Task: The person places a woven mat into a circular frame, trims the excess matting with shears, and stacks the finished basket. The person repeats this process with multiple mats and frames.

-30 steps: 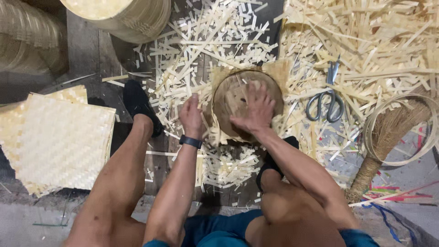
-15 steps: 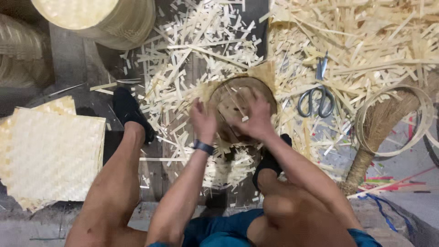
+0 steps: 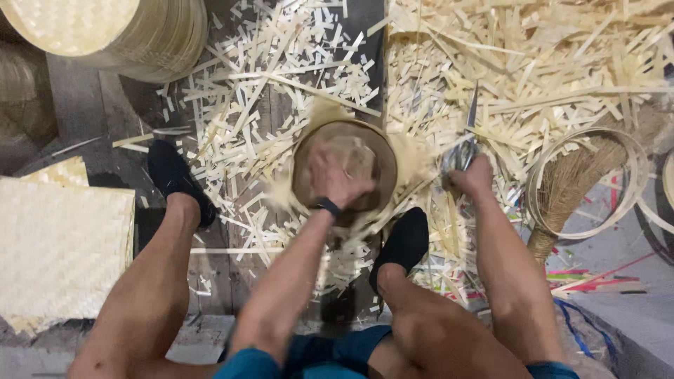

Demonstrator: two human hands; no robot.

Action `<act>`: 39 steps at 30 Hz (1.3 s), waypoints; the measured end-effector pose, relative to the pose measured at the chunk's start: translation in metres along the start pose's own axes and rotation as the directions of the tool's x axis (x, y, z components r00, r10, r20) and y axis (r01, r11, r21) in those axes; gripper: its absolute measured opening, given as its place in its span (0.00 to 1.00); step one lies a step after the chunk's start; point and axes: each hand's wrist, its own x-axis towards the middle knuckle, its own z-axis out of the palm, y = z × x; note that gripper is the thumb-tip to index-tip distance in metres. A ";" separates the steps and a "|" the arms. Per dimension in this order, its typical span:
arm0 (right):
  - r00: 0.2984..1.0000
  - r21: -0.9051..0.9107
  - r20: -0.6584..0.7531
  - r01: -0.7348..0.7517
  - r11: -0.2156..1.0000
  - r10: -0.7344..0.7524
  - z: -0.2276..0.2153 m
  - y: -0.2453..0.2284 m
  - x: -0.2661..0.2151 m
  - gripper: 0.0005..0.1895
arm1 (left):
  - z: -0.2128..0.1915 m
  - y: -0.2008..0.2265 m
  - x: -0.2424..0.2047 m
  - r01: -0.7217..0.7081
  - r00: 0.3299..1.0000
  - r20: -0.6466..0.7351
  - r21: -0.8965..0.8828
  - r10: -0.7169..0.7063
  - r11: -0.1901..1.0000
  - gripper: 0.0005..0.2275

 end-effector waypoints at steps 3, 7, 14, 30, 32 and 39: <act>0.869 0.475 0.492 -0.325 0.818 0.059 -0.025 0.003 -0.025 0.16 | -0.012 -0.019 -0.013 -0.264 0.964 0.081 0.161 0.254 0.951 0.67; 0.776 0.452 0.612 -0.504 0.736 0.156 -0.058 -0.042 -0.125 0.13 | -0.005 -0.036 -0.018 -0.317 0.948 0.079 0.309 0.308 0.897 0.64; 0.977 0.732 0.068 0.090 0.676 -0.203 -0.093 -0.145 -0.174 0.13 | 0.013 -0.068 -0.026 -0.332 0.909 -0.072 0.466 0.409 0.820 0.63; 0.928 0.236 0.355 0.027 0.971 -0.112 -0.082 -0.132 -0.145 0.21 | -0.006 -0.041 -0.051 -0.110 0.993 -0.049 0.011 0.110 0.994 0.63; 0.955 0.076 0.253 0.142 0.987 -0.157 -0.072 -0.105 -0.157 0.25 | 0.002 -0.023 -0.048 0.012 0.998 -0.060 -0.065 -0.016 0.998 0.63; 0.955 -0.263 0.191 0.273 0.926 -0.227 -0.034 -0.112 -0.147 0.35 | 0.020 0.010 -0.037 0.147 0.983 -0.096 -0.115 -0.158 0.982 0.59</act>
